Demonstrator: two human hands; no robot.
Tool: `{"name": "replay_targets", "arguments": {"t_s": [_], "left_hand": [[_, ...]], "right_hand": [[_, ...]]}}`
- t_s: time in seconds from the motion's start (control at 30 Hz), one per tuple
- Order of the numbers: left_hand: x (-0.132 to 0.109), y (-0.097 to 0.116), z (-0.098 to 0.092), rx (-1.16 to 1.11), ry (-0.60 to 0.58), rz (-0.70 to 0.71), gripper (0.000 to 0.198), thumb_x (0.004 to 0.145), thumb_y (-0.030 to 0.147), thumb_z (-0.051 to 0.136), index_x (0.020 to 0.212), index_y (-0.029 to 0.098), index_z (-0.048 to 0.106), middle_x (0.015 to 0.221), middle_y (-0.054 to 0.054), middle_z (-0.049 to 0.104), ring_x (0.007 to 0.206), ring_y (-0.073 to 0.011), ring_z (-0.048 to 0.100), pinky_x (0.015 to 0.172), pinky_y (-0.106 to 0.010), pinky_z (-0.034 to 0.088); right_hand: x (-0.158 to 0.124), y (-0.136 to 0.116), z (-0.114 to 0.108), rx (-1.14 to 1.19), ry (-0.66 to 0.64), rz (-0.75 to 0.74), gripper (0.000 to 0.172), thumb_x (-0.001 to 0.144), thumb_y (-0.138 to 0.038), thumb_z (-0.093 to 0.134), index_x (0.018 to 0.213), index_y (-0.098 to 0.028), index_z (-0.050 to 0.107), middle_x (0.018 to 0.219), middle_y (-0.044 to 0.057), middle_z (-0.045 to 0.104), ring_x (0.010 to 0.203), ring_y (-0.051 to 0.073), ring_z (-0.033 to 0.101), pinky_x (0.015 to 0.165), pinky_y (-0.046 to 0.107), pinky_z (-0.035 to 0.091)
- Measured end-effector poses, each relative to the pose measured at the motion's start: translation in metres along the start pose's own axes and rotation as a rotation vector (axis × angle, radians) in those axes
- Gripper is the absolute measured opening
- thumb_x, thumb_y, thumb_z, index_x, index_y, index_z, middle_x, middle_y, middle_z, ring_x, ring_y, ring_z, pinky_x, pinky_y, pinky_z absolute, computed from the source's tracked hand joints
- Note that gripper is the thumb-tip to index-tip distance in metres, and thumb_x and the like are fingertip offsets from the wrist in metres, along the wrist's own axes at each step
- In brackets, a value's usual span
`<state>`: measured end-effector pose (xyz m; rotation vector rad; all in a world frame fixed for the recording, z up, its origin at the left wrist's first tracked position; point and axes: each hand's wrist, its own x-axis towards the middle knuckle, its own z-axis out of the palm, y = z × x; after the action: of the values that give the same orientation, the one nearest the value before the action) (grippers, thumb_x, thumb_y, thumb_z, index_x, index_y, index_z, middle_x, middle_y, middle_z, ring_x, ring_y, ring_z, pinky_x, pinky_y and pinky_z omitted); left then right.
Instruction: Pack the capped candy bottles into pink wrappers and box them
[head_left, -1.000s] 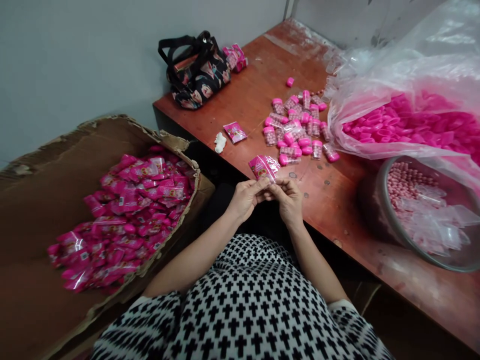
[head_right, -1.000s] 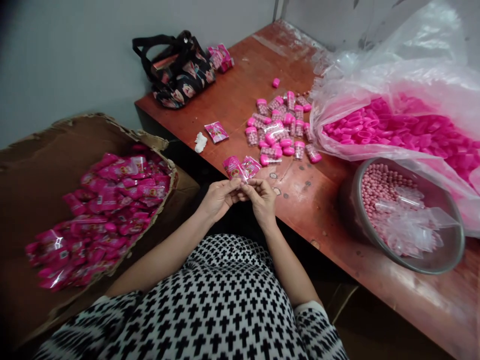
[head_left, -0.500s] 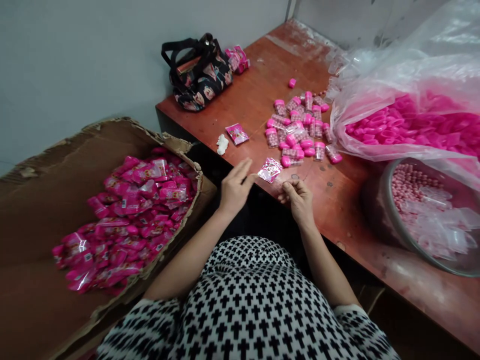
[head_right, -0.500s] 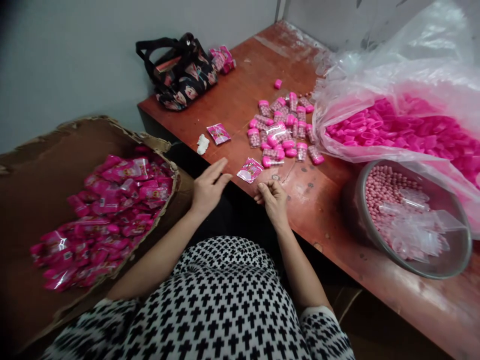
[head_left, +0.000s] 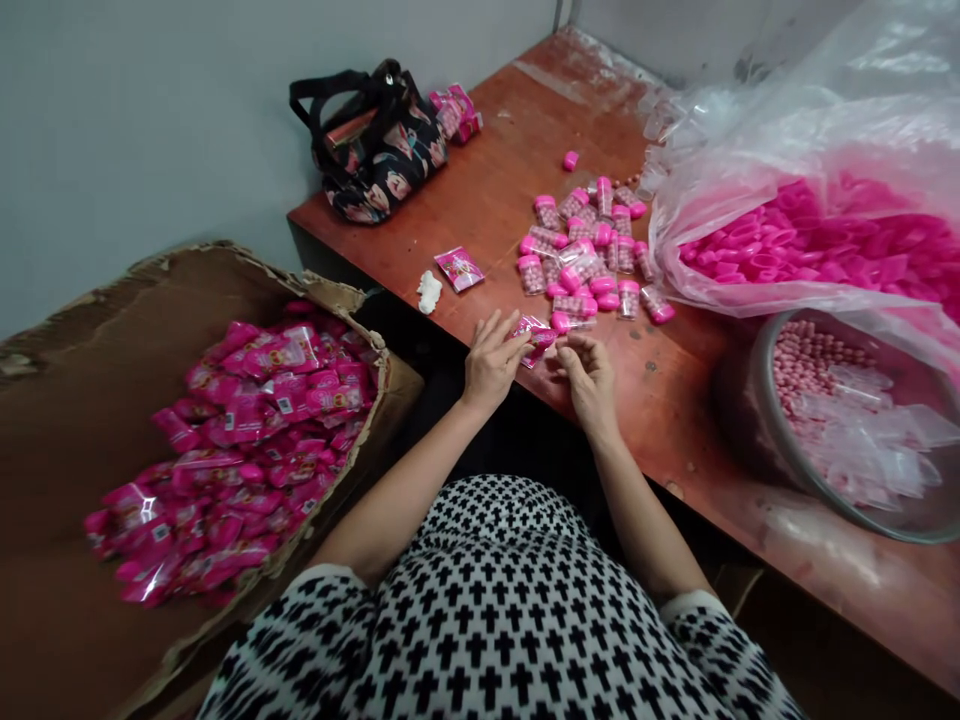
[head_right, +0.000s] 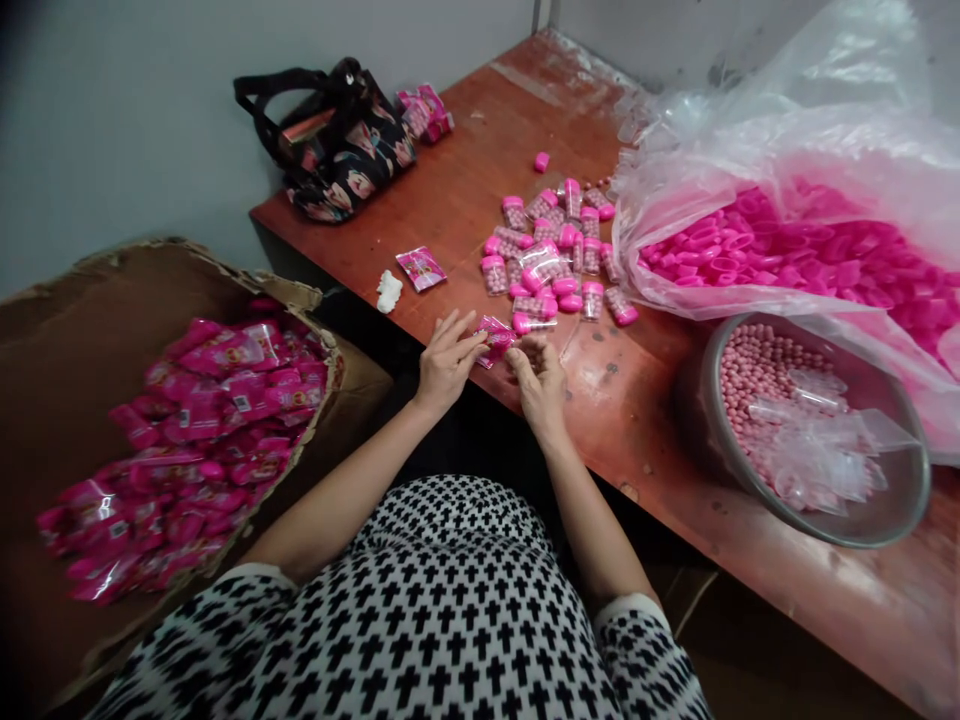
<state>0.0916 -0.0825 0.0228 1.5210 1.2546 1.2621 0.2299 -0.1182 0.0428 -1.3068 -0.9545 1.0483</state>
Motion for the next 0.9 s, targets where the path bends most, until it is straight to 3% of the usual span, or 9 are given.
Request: {"name": "replay_targets", "arguments": {"t_s": [0.17,0.23,0.33,0.43,0.53,0.6,0.67,0.73,0.9], "left_hand": [[-0.017,0.022,-0.004,-0.194,0.012,-0.110,0.032,0.069,0.027,0.072,0.100,0.028,0.070,0.122,-0.003,0.062,0.123,-0.0213,0.048,0.107,-0.037,0.031],[-0.022,0.025,-0.009,-0.296,-0.007,-0.263,0.039,0.067,0.035,0.073,0.104,0.023,0.069,0.112,-0.006,0.067,0.109,-0.0223,0.058,0.096,-0.035,0.044],[-0.026,0.024,-0.017,-0.463,-0.168,-0.508,0.035,0.066,0.043,0.071,0.086,0.014,0.072,0.082,-0.007,0.070,0.079,-0.0191,0.065,0.073,-0.031,0.054],[-0.028,0.021,-0.020,-0.557,-0.221,-0.626,0.028,0.061,0.039,0.076,0.070,0.012,0.071,0.068,-0.005,0.067,0.063,-0.0138,0.063,0.063,-0.026,0.055],[-0.031,0.021,-0.018,-0.574,-0.133,-0.678,0.026,0.058,0.034,0.079,0.068,0.012,0.072,0.067,-0.006,0.068,0.059,-0.0122,0.062,0.057,-0.022,0.053],[-0.034,0.022,-0.017,-0.592,-0.082,-0.709,0.026,0.056,0.032,0.080,0.068,0.011,0.072,0.068,-0.008,0.069,0.059,-0.0124,0.062,0.055,-0.021,0.053],[-0.036,0.022,-0.018,-0.621,-0.043,-0.734,0.025,0.054,0.031,0.081,0.066,0.011,0.071,0.068,-0.008,0.069,0.059,-0.0126,0.063,0.055,-0.022,0.053],[-0.038,0.021,-0.022,-0.653,-0.003,-0.756,0.025,0.053,0.029,0.082,0.064,0.010,0.069,0.068,-0.008,0.069,0.058,-0.0123,0.063,0.054,-0.021,0.052],[-0.038,0.017,-0.031,-0.790,0.091,-0.797,0.025,0.055,0.028,0.081,0.063,0.010,0.064,0.064,-0.005,0.067,0.054,-0.0105,0.061,0.051,-0.021,0.051]], "right_hand": [[0.010,-0.002,0.009,0.133,-0.079,0.032,0.037,0.070,-0.033,0.070,0.101,-0.023,0.052,0.069,-0.007,0.060,0.060,0.008,0.057,0.060,0.021,0.047],[0.010,-0.004,0.006,0.130,-0.139,0.048,0.036,0.069,-0.031,0.071,0.099,-0.023,0.052,0.063,-0.009,0.057,0.055,0.007,0.053,0.057,0.020,0.045],[0.010,-0.009,-0.001,0.028,-0.349,0.085,0.037,0.069,-0.033,0.070,0.101,-0.022,0.054,0.063,-0.008,0.058,0.055,0.008,0.053,0.056,0.021,0.043],[0.018,-0.018,-0.007,-0.295,-0.405,-0.024,0.028,0.076,-0.039,0.063,0.097,-0.020,0.059,0.069,-0.003,0.062,0.060,0.012,0.055,0.060,0.025,0.044],[0.038,-0.027,-0.006,-0.811,-0.204,-0.284,0.029,0.086,-0.038,0.050,0.104,-0.020,0.061,0.095,0.007,0.066,0.083,0.020,0.059,0.076,0.035,0.045],[0.056,-0.032,-0.003,-1.132,-0.158,-0.433,0.033,0.089,-0.031,0.045,0.117,-0.018,0.056,0.120,0.013,0.058,0.104,0.028,0.053,0.087,0.042,0.041],[0.071,-0.034,-0.001,-1.366,-0.226,-0.512,0.036,0.090,-0.022,0.038,0.123,-0.016,0.052,0.131,0.016,0.051,0.115,0.032,0.045,0.093,0.048,0.035],[0.081,-0.035,-0.004,-1.509,-0.335,-0.550,0.037,0.091,-0.016,0.032,0.122,-0.015,0.053,0.126,0.017,0.055,0.115,0.032,0.044,0.094,0.050,0.032],[0.077,-0.030,-0.042,-1.521,-0.520,-0.683,0.034,0.091,-0.018,0.036,0.118,-0.019,0.056,0.118,0.012,0.061,0.110,0.028,0.047,0.094,0.045,0.032]]}}
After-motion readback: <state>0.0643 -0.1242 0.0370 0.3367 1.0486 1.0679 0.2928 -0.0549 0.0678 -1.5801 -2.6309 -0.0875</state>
